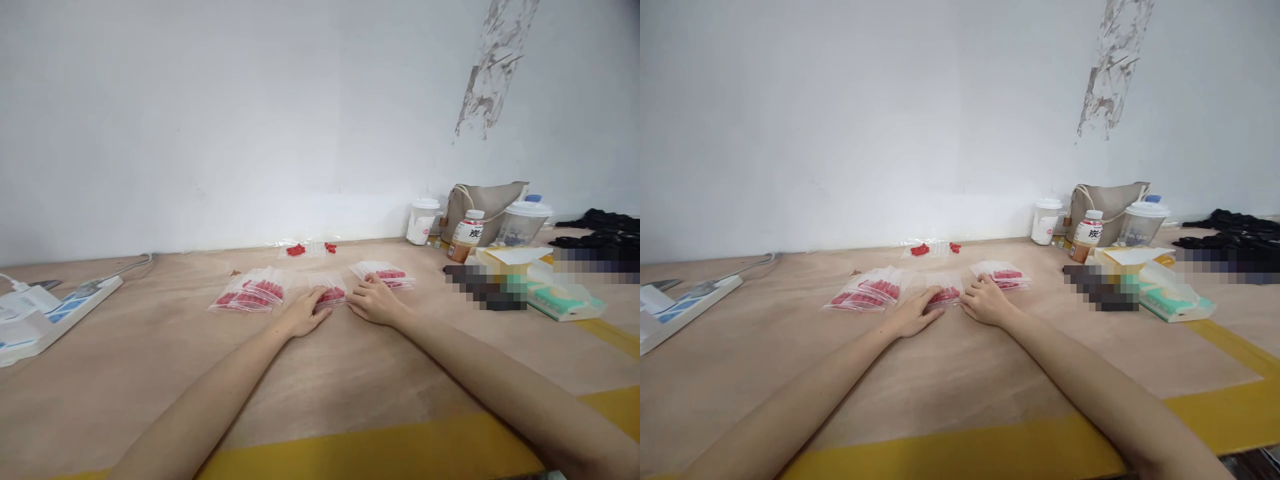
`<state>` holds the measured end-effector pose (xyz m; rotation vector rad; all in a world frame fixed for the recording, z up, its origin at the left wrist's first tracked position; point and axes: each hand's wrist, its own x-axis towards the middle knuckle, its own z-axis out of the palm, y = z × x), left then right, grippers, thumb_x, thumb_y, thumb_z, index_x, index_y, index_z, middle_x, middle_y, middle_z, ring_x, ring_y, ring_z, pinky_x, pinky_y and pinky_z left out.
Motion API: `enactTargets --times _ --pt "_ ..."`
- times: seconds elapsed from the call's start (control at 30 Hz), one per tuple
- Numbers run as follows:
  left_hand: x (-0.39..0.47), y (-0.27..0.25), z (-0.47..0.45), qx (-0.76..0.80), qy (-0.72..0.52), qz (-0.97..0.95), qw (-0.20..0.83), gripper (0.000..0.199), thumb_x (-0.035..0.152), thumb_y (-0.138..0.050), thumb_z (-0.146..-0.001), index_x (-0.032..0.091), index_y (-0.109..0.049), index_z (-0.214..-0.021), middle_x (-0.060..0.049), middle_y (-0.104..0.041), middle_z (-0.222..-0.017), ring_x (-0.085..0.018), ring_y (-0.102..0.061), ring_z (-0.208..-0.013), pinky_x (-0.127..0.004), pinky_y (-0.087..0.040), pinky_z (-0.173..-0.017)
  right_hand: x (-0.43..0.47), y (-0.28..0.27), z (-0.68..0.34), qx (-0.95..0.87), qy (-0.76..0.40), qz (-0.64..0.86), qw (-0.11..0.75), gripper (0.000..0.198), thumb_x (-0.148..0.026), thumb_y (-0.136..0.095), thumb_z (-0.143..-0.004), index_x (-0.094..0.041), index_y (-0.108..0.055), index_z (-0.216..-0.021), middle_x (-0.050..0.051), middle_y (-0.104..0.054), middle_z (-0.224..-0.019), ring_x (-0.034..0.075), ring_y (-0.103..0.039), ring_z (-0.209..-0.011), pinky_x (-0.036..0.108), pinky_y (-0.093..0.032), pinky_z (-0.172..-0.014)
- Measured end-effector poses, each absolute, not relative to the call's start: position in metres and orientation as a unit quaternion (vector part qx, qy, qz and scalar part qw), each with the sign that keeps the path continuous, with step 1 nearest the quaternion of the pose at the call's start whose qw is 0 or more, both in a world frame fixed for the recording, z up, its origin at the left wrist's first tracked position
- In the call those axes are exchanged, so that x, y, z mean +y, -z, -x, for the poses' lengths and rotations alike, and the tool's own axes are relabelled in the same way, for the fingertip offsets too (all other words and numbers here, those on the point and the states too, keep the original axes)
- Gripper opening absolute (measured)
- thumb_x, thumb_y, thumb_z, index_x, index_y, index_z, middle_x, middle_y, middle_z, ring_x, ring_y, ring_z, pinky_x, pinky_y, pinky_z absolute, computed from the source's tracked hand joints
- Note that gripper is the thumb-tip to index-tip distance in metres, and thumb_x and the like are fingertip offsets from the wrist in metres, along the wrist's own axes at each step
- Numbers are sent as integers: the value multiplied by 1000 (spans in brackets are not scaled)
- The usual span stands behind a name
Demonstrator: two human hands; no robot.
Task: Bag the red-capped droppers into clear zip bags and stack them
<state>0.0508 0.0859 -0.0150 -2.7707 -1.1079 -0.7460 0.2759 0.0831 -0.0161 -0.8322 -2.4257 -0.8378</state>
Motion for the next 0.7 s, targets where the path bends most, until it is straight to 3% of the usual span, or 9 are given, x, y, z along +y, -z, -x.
enactTargets --times 0.1,0.2,0.3,0.5,0.7 --pt "90 17 -47 -318 277 900 108 35 30 -50 -84 18 -48 -116 -8 -56 -115 -21 -55 -102 -35 -46 -86 89 16 -275 -877 321 284 217 22 -15 -40 -83 -17 -57 -69 2 -58 -63 12 -46 -64 33 -25 -76" --pt "95 20 -44 -266 280 906 171 21 22 -43 -88 19 -58 -103 -6 -63 -101 -18 -60 -89 -33 -48 -79 88 20 -272 -861 311 312 255 20 -17 -39 -84 -16 -56 -73 3 -57 -68 12 -47 -66 32 -25 -77" --pt "99 22 -44 -248 270 907 206 22 18 -40 -89 17 -62 -88 -6 -65 -93 -17 -61 -83 -32 -49 -75 85 22 -272 -857 306 320 265 20 -19 -37 -86 -16 -56 -78 3 -58 -72 12 -47 -66 32 -26 -77" --pt "100 22 -43 -261 276 905 191 23 20 -41 -89 16 -62 -82 -6 -65 -87 -16 -61 -83 -30 -49 -77 82 20 -278 -864 312 283 277 19 -30 -44 -86 -17 -58 -85 2 -60 -74 13 -50 -70 32 -27 -80" --pt "100 21 -41 -252 296 903 182 24 21 -40 -89 16 -63 -81 -5 -65 -89 -16 -61 -83 -29 -50 -76 85 22 -279 -860 338 275 266 26 -17 -39 -87 -19 -60 -72 0 -58 -63 11 -47 -63 31 -28 -79"
